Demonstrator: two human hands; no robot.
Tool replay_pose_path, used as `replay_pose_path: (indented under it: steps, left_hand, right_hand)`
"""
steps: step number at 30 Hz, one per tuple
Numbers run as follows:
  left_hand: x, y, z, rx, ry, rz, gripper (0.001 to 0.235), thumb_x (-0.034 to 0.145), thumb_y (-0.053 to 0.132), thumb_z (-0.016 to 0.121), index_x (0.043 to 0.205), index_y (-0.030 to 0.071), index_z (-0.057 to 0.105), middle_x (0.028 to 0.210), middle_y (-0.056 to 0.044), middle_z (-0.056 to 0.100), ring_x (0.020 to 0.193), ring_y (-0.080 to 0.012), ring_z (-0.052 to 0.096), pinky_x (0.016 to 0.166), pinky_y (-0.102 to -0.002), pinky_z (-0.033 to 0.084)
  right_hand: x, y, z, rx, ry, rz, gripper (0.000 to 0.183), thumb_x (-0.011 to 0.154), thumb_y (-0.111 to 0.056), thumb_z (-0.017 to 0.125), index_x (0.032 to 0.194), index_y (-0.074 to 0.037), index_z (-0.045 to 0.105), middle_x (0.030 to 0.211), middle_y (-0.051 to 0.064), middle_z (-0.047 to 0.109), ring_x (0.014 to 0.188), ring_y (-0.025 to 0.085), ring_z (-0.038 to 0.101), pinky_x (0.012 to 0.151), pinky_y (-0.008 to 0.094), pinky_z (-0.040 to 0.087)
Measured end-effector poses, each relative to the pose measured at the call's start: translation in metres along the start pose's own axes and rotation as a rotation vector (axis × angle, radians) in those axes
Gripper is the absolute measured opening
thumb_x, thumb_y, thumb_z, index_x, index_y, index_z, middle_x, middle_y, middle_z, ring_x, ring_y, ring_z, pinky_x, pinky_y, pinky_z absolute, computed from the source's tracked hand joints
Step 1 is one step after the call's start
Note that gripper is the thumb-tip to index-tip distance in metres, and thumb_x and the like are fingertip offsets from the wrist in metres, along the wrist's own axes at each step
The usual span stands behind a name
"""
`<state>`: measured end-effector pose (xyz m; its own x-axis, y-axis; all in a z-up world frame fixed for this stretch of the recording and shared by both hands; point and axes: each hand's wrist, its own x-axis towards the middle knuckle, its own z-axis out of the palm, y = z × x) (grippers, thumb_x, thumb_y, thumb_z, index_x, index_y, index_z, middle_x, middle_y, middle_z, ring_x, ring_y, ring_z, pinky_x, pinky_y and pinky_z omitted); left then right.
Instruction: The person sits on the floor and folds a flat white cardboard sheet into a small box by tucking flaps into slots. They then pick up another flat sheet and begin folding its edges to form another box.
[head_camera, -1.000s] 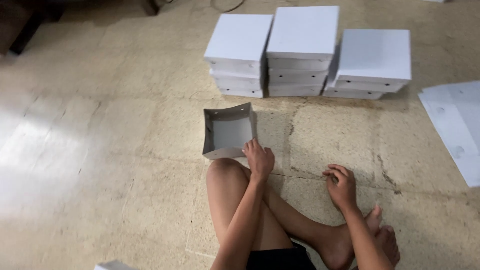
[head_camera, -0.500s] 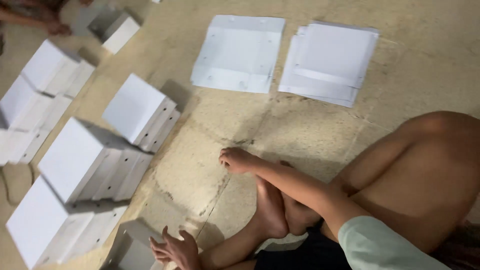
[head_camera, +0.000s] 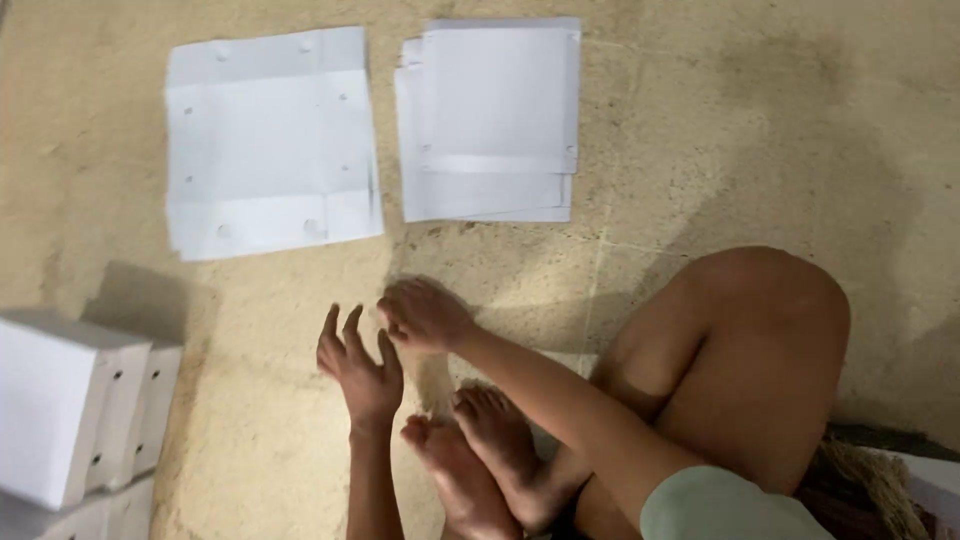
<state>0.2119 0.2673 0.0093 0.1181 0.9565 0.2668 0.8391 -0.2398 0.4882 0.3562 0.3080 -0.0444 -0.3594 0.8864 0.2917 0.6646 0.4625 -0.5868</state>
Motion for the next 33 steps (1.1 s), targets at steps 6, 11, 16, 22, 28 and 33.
replay_pose_path:
  steps: [6, 11, 16, 22, 28, 33]
  left_hand:
    - [0.128, 0.095, 0.087, -0.041, -0.373, 0.336, 0.059, 0.100, 0.028, 0.059, 0.150, 0.007, 0.035, 0.158, -0.024, 0.023, 0.147, -0.0427, 0.022, 0.118, -0.056, 0.015]
    - [0.188, 0.110, 0.152, 0.095, -0.541, 0.366, 0.079, 0.098, 0.052, 0.051, 0.161, 0.012, 0.026, 0.168, -0.023, 0.009, 0.155, -0.0419, 0.006, 0.123, -0.059, 0.002]
    - [0.196, 0.103, 0.185, 0.183, -0.450, 0.442, 0.082, 0.101, 0.070, 0.031, 0.159, 0.011, 0.035, 0.161, -0.025, 0.031, 0.149, -0.0455, 0.027, 0.120, -0.063, 0.013]
    - [0.198, 0.080, 0.205, 0.329, -0.191, 0.727, 0.076, 0.100, 0.069, 0.038, 0.145, 0.010, 0.053, 0.137, -0.018, 0.060, 0.125, -0.0390, 0.061, 0.106, -0.051, 0.047]
    - [0.197, 0.080, 0.212, 0.515, -0.182, 1.039, 0.066, 0.107, 0.045, 0.049, 0.158, 0.007, 0.030, 0.120, -0.031, 0.064, 0.105, -0.0475, 0.068, 0.088, -0.050, 0.062]
    - [0.189, 0.081, 0.231, 0.613, -0.246, 1.108, 0.070, 0.099, 0.017, 0.049, 0.160, 0.001, 0.019, 0.110, -0.044, 0.061, 0.097, -0.0615, 0.064, 0.081, -0.059, 0.059]
  right_hand:
    - [-0.014, 0.019, 0.053, 0.717, -0.127, 0.545, 0.050, 0.100, -0.030, 0.039, 0.130, 0.010, 0.046, 0.127, 0.026, 0.044, 0.120, 0.038, 0.036, 0.109, 0.041, 0.030]
    - [0.000, 0.014, -0.047, 0.842, -0.154, 0.478, 0.030, 0.105, -0.012, 0.034, 0.107, 0.010, 0.055, 0.089, 0.007, 0.056, 0.084, 0.011, 0.048, 0.091, 0.014, 0.040]
    - [-0.003, 0.040, -0.045, 0.681, -0.087, 0.482, 0.027, 0.102, -0.013, 0.036, 0.104, 0.006, 0.054, 0.087, 0.006, 0.055, 0.082, 0.012, 0.049, 0.087, 0.017, 0.042]
    - [-0.008, 0.037, -0.027, 0.531, -0.049, 0.413, 0.023, 0.099, -0.016, 0.038, 0.100, 0.001, 0.054, 0.085, 0.004, 0.054, 0.079, 0.013, 0.052, 0.082, 0.020, 0.043]
    - [-0.007, 0.025, -0.005, 0.374, -0.008, 0.306, 0.018, 0.096, -0.018, 0.041, 0.096, -0.005, 0.053, 0.083, 0.003, 0.052, 0.077, 0.014, 0.054, 0.077, 0.023, 0.045]
    - [-0.001, 0.018, 0.003, 0.218, 0.050, 0.233, 0.015, 0.093, -0.020, 0.043, 0.093, -0.009, 0.053, 0.081, 0.001, 0.051, 0.075, 0.015, 0.055, 0.072, 0.025, 0.046]
